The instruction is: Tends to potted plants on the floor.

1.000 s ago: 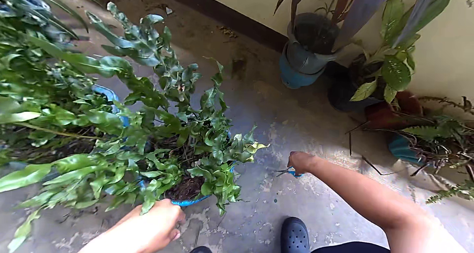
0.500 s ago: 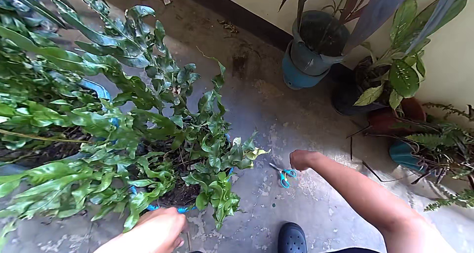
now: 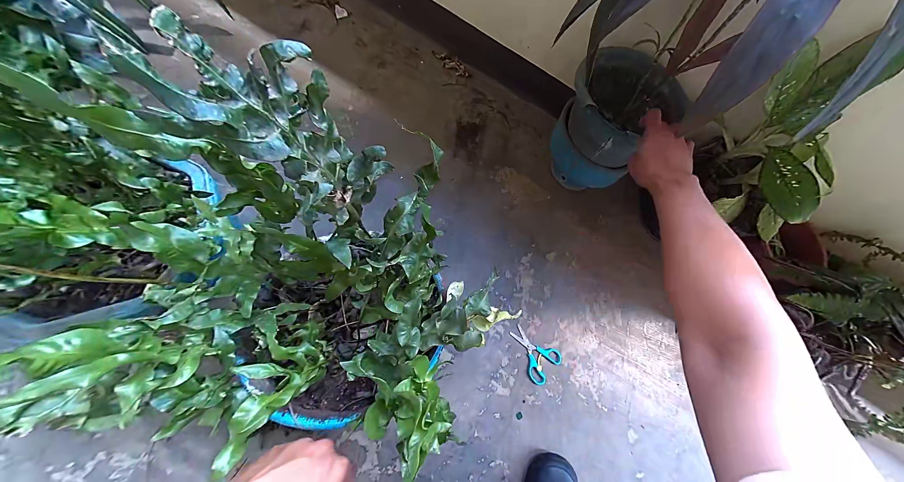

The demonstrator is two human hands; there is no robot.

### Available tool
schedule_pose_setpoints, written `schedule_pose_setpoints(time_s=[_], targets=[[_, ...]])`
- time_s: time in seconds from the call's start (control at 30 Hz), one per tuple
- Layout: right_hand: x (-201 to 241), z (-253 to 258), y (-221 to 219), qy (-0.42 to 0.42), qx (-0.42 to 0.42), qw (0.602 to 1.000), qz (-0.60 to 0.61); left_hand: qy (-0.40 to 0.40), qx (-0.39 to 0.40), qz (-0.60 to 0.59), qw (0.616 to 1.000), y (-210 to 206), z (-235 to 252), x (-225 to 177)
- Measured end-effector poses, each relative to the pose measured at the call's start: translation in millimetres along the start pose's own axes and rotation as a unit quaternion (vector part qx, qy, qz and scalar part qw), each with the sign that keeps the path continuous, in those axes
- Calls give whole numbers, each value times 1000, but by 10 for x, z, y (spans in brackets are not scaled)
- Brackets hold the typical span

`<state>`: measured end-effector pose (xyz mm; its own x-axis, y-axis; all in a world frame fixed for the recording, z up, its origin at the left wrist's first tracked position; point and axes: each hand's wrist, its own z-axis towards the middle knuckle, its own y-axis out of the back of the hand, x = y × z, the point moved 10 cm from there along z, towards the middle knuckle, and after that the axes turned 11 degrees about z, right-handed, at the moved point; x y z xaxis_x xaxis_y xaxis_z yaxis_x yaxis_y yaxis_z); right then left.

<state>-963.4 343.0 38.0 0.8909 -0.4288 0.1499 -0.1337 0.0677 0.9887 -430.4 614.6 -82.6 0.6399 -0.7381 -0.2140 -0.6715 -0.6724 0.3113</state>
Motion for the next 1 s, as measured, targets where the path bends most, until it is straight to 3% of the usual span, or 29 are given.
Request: schedule_pose_setpoints(time_s=[0.27, 0.43, 0.7, 1.0], targets=[[53, 125, -302, 105, 17, 994, 13, -25, -3, 1, 1000, -121, -91, -157], [227, -222, -227, 91, 68, 993, -23, -44, -33, 4, 998, -33, -155, -259], [-13, -369, -162, 94, 69, 993, -25, -64, -59, 26, 996, 22, -127, -321], [9, -425, -146, 135, -10, 990, 40, -91, -118, 32, 988, 170, -74, -398]])
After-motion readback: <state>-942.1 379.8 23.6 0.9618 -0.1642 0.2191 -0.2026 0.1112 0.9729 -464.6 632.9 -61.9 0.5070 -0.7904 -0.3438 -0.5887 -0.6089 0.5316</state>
